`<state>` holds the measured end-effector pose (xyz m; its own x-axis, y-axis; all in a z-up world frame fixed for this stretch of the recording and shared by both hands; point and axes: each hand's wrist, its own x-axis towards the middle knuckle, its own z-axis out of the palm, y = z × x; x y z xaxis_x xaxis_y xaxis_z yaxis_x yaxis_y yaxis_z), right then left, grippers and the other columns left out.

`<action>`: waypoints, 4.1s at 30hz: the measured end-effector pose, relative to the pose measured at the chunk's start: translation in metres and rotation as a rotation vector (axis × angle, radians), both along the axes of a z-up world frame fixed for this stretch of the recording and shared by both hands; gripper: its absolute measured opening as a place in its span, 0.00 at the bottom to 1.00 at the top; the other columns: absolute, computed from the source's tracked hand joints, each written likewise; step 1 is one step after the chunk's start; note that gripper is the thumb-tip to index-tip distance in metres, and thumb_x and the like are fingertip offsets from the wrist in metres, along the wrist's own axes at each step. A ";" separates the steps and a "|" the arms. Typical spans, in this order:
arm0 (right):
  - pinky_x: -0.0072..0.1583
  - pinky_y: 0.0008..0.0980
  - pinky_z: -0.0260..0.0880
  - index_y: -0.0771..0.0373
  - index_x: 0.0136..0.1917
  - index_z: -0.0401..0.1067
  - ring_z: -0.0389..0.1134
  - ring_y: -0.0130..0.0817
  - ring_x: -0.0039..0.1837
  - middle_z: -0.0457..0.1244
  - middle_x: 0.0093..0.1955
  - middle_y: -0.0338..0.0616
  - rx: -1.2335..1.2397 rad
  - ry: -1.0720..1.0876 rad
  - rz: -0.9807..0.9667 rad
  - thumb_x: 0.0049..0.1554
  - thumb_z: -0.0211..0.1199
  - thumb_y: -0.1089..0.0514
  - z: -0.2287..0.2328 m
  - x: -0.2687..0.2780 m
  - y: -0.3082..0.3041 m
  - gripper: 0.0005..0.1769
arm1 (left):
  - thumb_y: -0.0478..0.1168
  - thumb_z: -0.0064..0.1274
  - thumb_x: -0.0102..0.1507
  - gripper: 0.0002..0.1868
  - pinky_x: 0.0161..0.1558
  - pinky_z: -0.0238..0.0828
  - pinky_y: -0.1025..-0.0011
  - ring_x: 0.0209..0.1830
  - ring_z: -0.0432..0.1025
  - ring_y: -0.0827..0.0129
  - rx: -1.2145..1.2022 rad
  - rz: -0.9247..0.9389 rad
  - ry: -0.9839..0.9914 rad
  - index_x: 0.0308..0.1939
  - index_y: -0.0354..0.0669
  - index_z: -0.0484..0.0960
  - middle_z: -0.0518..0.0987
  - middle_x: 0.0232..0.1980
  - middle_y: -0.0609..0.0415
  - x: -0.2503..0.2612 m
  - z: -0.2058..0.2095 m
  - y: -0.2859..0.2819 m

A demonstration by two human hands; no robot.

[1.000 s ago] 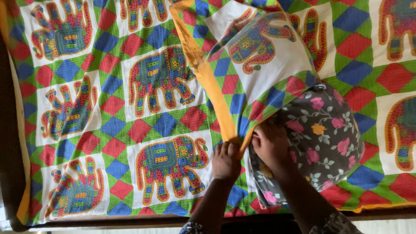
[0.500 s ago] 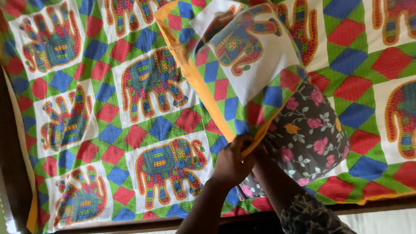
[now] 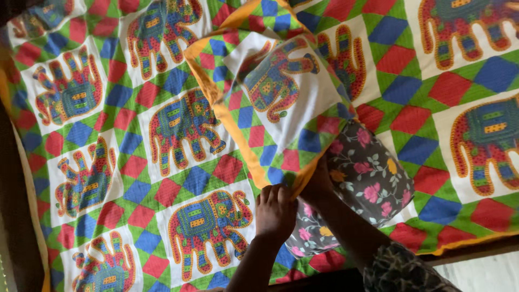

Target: The person puts a pillow inside a pillowcase by hand on a bed.

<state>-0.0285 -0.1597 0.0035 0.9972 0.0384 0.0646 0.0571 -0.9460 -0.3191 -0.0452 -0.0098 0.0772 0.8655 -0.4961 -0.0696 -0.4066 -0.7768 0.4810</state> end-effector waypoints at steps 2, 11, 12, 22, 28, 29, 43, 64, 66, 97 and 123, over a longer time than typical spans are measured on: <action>0.70 0.72 0.39 0.62 0.74 0.58 0.48 0.69 0.76 0.51 0.75 0.66 -0.076 0.022 -0.045 0.52 0.57 0.35 0.001 -0.005 -0.027 0.45 | 0.47 0.58 0.61 0.23 0.59 0.62 0.47 0.59 0.68 0.46 0.031 -0.023 0.071 0.54 0.41 0.70 0.74 0.57 0.46 0.007 -0.005 -0.021; 0.74 0.77 0.38 0.64 0.79 0.56 0.44 0.67 0.83 0.49 0.80 0.67 0.047 -0.050 -0.324 0.56 0.56 0.39 0.001 -0.012 -0.092 0.44 | 0.39 0.57 0.54 0.40 0.52 0.69 0.46 0.57 0.69 0.44 0.150 -0.114 0.074 0.71 0.48 0.61 0.70 0.63 0.44 0.054 -0.011 -0.120; 0.74 0.77 0.40 0.65 0.80 0.57 0.44 0.66 0.84 0.49 0.81 0.67 0.044 -0.104 -0.316 0.59 0.56 0.41 0.003 -0.012 -0.096 0.42 | 0.39 0.56 0.56 0.40 0.51 0.71 0.48 0.57 0.69 0.45 0.179 -0.141 0.053 0.73 0.49 0.60 0.70 0.63 0.45 0.057 -0.014 -0.130; 0.70 0.41 0.63 0.60 0.71 0.64 0.65 0.49 0.70 0.62 0.69 0.56 0.606 0.103 -0.422 0.56 0.64 0.42 -0.004 -0.014 -0.202 0.35 | 0.44 0.53 0.60 0.21 0.43 0.75 0.51 0.50 0.73 0.54 0.296 -0.317 -0.306 0.57 0.51 0.72 0.74 0.53 0.50 0.127 -0.048 -0.210; 0.71 0.43 0.58 0.55 0.79 0.53 0.59 0.48 0.75 0.58 0.75 0.52 1.051 0.596 -0.463 0.51 0.69 0.41 -0.015 -0.023 -0.215 0.50 | 0.46 0.52 0.59 0.12 0.41 0.74 0.58 0.47 0.73 0.62 0.473 -0.508 -0.470 0.47 0.54 0.78 0.75 0.47 0.58 0.150 -0.094 -0.247; 0.70 0.45 0.58 0.60 0.80 0.49 0.58 0.51 0.74 0.57 0.74 0.57 1.014 0.441 -0.331 0.48 0.72 0.40 -0.012 -0.025 -0.213 0.56 | 0.46 0.50 0.61 0.10 0.42 0.74 0.58 0.47 0.74 0.61 0.530 -0.545 -0.441 0.45 0.54 0.79 0.76 0.47 0.57 0.149 -0.098 -0.252; 0.69 0.45 0.63 0.59 0.66 0.66 0.64 0.49 0.69 0.63 0.65 0.50 0.455 0.187 -0.321 0.56 0.64 0.46 -0.047 -0.065 -0.109 0.28 | 0.39 0.56 0.59 0.08 0.41 0.79 0.57 0.41 0.80 0.54 0.332 -0.569 0.113 0.41 0.44 0.79 0.80 0.45 0.47 0.021 -0.005 -0.249; 0.79 0.47 0.46 0.65 0.80 0.55 0.49 0.54 0.82 0.51 0.82 0.57 0.386 0.037 -0.279 0.59 0.57 0.51 -0.078 -0.071 -0.149 0.39 | 0.39 0.55 0.55 0.18 0.49 0.69 0.48 0.49 0.71 0.47 0.191 0.018 -0.129 0.49 0.46 0.73 0.76 0.49 0.47 0.010 -0.046 -0.002; 0.79 0.48 0.47 0.64 0.81 0.55 0.49 0.54 0.84 0.51 0.83 0.55 0.597 0.064 -0.272 0.60 0.54 0.52 -0.063 -0.072 -0.150 0.38 | 0.39 0.55 0.58 0.16 0.51 0.70 0.49 0.49 0.72 0.46 0.068 0.044 -0.127 0.50 0.46 0.74 0.77 0.48 0.47 0.008 -0.053 0.016; 0.72 0.87 0.37 0.64 0.80 0.53 0.40 0.72 0.78 0.48 0.79 0.63 -0.304 0.436 -0.417 0.60 0.54 0.37 -0.095 -0.121 0.159 0.44 | 0.35 0.52 0.58 0.24 0.57 0.69 0.49 0.61 0.66 0.39 0.015 0.311 0.241 0.57 0.40 0.65 0.67 0.62 0.40 -0.035 -0.102 0.070; 0.62 0.48 0.63 0.59 0.50 0.78 0.66 0.49 0.60 0.66 0.54 0.44 0.312 -0.091 -0.190 0.43 0.64 0.64 0.055 -0.080 0.019 0.18 | 0.36 0.54 0.57 0.18 0.54 0.64 0.50 0.56 0.67 0.46 -0.052 0.607 -0.048 0.51 0.52 0.72 0.71 0.54 0.49 -0.015 -0.083 0.029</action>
